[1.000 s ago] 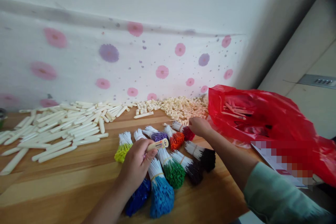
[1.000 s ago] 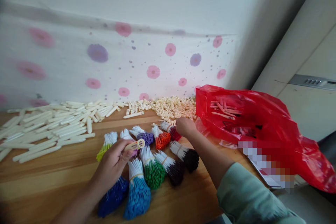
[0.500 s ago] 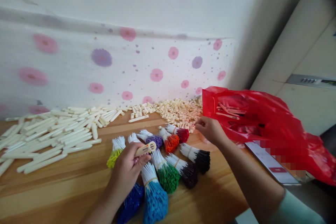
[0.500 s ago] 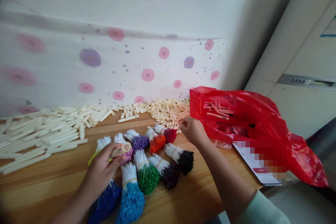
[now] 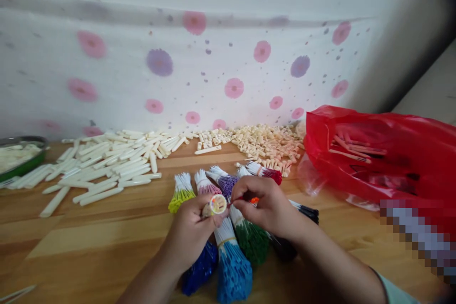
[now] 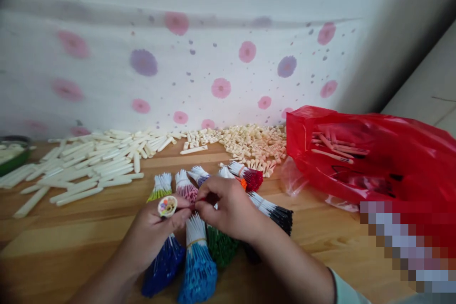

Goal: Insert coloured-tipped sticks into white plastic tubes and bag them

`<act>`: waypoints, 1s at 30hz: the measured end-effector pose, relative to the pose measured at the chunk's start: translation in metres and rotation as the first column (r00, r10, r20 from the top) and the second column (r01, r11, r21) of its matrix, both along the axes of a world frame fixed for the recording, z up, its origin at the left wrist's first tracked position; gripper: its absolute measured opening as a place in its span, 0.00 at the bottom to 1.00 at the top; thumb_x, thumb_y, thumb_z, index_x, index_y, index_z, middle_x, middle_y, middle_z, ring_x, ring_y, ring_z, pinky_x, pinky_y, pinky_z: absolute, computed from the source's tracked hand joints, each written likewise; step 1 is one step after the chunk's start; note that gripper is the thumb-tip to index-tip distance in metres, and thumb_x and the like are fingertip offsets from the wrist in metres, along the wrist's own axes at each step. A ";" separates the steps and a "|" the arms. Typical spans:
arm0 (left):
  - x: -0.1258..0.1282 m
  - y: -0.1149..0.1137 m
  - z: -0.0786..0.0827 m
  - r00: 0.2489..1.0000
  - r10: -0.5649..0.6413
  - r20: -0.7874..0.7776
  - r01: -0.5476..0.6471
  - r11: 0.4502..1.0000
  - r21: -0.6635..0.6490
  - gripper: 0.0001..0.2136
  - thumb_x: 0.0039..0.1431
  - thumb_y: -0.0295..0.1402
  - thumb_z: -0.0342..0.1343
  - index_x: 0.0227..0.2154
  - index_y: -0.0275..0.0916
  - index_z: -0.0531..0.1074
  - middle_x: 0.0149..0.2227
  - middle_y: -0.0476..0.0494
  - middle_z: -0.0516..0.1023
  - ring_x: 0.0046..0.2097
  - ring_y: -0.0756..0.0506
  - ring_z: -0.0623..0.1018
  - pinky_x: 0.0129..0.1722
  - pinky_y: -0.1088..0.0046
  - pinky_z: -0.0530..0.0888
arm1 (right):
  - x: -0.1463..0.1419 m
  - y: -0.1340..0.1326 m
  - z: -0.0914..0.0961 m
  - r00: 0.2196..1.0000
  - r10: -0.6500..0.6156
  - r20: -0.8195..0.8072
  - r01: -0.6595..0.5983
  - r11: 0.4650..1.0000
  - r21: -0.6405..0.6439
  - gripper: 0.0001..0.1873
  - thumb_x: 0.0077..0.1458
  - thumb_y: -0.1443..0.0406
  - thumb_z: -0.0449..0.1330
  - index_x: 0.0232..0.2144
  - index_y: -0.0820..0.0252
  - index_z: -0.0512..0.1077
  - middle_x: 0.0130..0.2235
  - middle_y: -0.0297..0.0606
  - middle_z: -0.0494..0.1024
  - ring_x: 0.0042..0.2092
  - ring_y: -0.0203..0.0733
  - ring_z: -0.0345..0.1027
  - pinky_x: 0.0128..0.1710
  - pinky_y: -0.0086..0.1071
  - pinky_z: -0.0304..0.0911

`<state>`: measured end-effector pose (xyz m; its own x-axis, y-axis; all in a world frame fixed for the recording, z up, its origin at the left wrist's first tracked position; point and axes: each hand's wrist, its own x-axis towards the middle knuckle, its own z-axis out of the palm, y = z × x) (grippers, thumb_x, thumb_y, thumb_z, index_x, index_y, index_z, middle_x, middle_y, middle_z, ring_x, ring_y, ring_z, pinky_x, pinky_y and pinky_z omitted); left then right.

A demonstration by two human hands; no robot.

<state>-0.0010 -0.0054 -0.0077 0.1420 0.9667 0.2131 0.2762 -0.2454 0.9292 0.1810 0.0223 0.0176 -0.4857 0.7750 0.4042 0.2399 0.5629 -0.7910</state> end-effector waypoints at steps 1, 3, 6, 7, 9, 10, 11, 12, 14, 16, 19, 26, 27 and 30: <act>0.001 -0.001 0.000 0.999 0.013 0.050 -0.011 0.999 -0.045 0.09 0.53 0.35 0.56 0.23 0.37 0.73 0.19 0.53 0.66 0.23 0.52 0.66 0.23 0.79 0.64 | -0.002 0.000 -0.004 0.997 -0.010 -0.078 0.007 0.999 -0.043 0.03 0.50 0.71 0.59 0.26 0.61 0.69 0.27 0.34 0.72 0.29 0.35 0.65 0.29 0.27 0.61; 0.002 -0.003 -0.002 0.992 0.037 0.119 -0.024 0.993 -0.114 0.09 0.53 0.37 0.57 0.25 0.37 0.74 0.18 0.55 0.64 0.22 0.53 0.64 0.22 0.80 0.62 | -0.004 -0.001 -0.011 0.971 -0.016 -0.238 -0.018 0.990 -0.143 0.02 0.51 0.69 0.61 0.27 0.60 0.70 0.27 0.33 0.73 0.29 0.34 0.66 0.30 0.27 0.62; 0.001 -0.003 -0.010 0.974 0.074 0.214 -0.036 0.984 -0.176 0.09 0.54 0.39 0.58 0.29 0.37 0.75 0.17 0.55 0.64 0.21 0.54 0.63 0.21 0.80 0.60 | -0.007 -0.003 -0.019 0.903 -0.001 -0.429 -0.127 0.955 -0.268 0.05 0.51 0.68 0.61 0.33 0.56 0.73 0.30 0.32 0.77 0.31 0.34 0.71 0.32 0.27 0.66; 0.000 -0.003 -0.013 0.964 0.084 0.251 -0.035 0.981 -0.193 0.09 0.54 0.39 0.58 0.30 0.38 0.74 0.17 0.55 0.64 0.21 0.54 0.63 0.21 0.81 0.60 | -0.007 -0.004 -0.020 0.886 0.000 -0.464 -0.147 0.948 -0.281 0.08 0.52 0.69 0.61 0.36 0.53 0.73 0.31 0.32 0.78 0.32 0.34 0.72 0.33 0.27 0.67; 0.000 -0.002 -0.019 0.946 0.103 0.309 -0.034 0.975 -0.219 0.10 0.54 0.40 0.58 0.31 0.38 0.74 0.17 0.56 0.64 0.21 0.54 0.62 0.20 0.81 0.59 | -0.007 -0.005 -0.021 0.884 -0.020 -0.467 -0.103 0.966 -0.236 0.14 0.53 0.70 0.61 0.42 0.49 0.73 0.34 0.32 0.80 0.35 0.35 0.74 0.35 0.28 0.69; 0.000 -0.001 -0.021 0.939 0.109 0.325 -0.035 0.974 -0.224 0.10 0.54 0.41 0.59 0.32 0.38 0.74 0.16 0.56 0.64 0.21 0.54 0.62 0.20 0.81 0.59 | -0.007 -0.006 -0.021 0.897 -0.036 -0.440 -0.049 0.983 -0.179 0.15 0.53 0.70 0.61 0.43 0.48 0.73 0.35 0.32 0.80 0.36 0.35 0.74 0.36 0.27 0.69; 0.000 -0.001 -0.022 0.936 0.111 0.335 -0.035 0.974 -0.225 0.10 0.54 0.40 0.59 0.31 0.38 0.74 0.16 0.55 0.64 0.21 0.54 0.63 0.21 0.81 0.59 | -0.007 -0.006 -0.020 0.914 -0.056 -0.402 0.013 0.994 -0.110 0.16 0.54 0.71 0.60 0.43 0.48 0.74 0.35 0.33 0.80 0.36 0.35 0.74 0.36 0.27 0.69; 0.001 0.000 -0.022 0.933 0.109 0.343 -0.032 0.974 -0.223 0.10 0.54 0.40 0.59 0.31 0.38 0.74 0.16 0.55 0.65 0.21 0.54 0.63 0.21 0.81 0.59 | -0.007 -0.006 -0.020 0.928 -0.073 -0.365 0.064 0.997 -0.038 0.16 0.54 0.71 0.60 0.44 0.49 0.74 0.36 0.33 0.81 0.36 0.35 0.74 0.36 0.27 0.69; 0.002 0.000 -0.022 0.926 0.105 0.362 -0.024 0.975 -0.222 0.10 0.54 0.40 0.59 0.29 0.37 0.74 0.16 0.55 0.66 0.21 0.55 0.63 0.21 0.80 0.59 | -0.007 -0.007 -0.019 0.946 -0.092 -0.312 0.117 0.991 0.063 0.16 0.54 0.72 0.60 0.44 0.51 0.74 0.36 0.35 0.81 0.36 0.35 0.74 0.36 0.28 0.69; 0.004 0.001 -0.021 0.920 0.098 0.379 -0.011 0.974 -0.226 0.11 0.54 0.40 0.59 0.28 0.37 0.73 0.17 0.54 0.66 0.21 0.54 0.63 0.22 0.80 0.60 | -0.008 -0.006 -0.019 0.948 -0.100 -0.303 0.137 0.985 0.102 0.15 0.54 0.72 0.59 0.44 0.53 0.74 0.35 0.36 0.80 0.35 0.35 0.73 0.35 0.28 0.69; 0.006 0.000 -0.021 0.917 0.076 0.393 0.016 0.974 -0.224 0.11 0.53 0.41 0.59 0.29 0.36 0.73 0.17 0.53 0.67 0.22 0.54 0.64 0.23 0.79 0.61 | -0.008 -0.004 -0.021 0.937 -0.089 -0.338 0.128 0.987 0.094 0.14 0.54 0.73 0.58 0.41 0.54 0.75 0.32 0.36 0.79 0.34 0.36 0.73 0.34 0.28 0.68; 0.005 -0.002 -0.021 0.918 -0.009 0.396 0.093 0.977 -0.193 0.15 0.53 0.45 0.58 0.24 0.36 0.71 0.15 0.56 0.60 0.20 0.55 0.59 0.21 0.80 0.57 | -0.008 -0.002 -0.020 0.917 0.028 -0.399 0.002 0.997 0.073 0.07 0.53 0.71 0.60 0.34 0.56 0.74 0.32 0.35 0.76 0.36 0.37 0.70 0.36 0.32 0.66; 0.004 -0.001 -0.020 0.924 -0.032 0.380 0.102 0.981 -0.167 0.16 0.53 0.45 0.58 0.23 0.36 0.71 0.15 0.55 0.62 0.20 0.54 0.61 0.22 0.79 0.58 | -0.007 -0.003 -0.018 0.923 0.049 -0.382 -0.020 0.997 0.079 0.06 0.54 0.71 0.60 0.34 0.56 0.73 0.32 0.36 0.75 0.37 0.38 0.70 0.37 0.33 0.66; 0.000 0.002 -0.017 0.968 -0.036 0.247 0.050 0.998 -0.049 0.14 0.54 0.44 0.57 0.26 0.36 0.73 0.22 0.49 0.72 0.27 0.49 0.70 0.27 0.76 0.65 | 0.002 -0.013 -0.005 0.941 0.083 -0.329 -0.061 0.995 0.076 0.07 0.56 0.72 0.57 0.35 0.56 0.70 0.33 0.37 0.75 0.37 0.39 0.71 0.36 0.33 0.67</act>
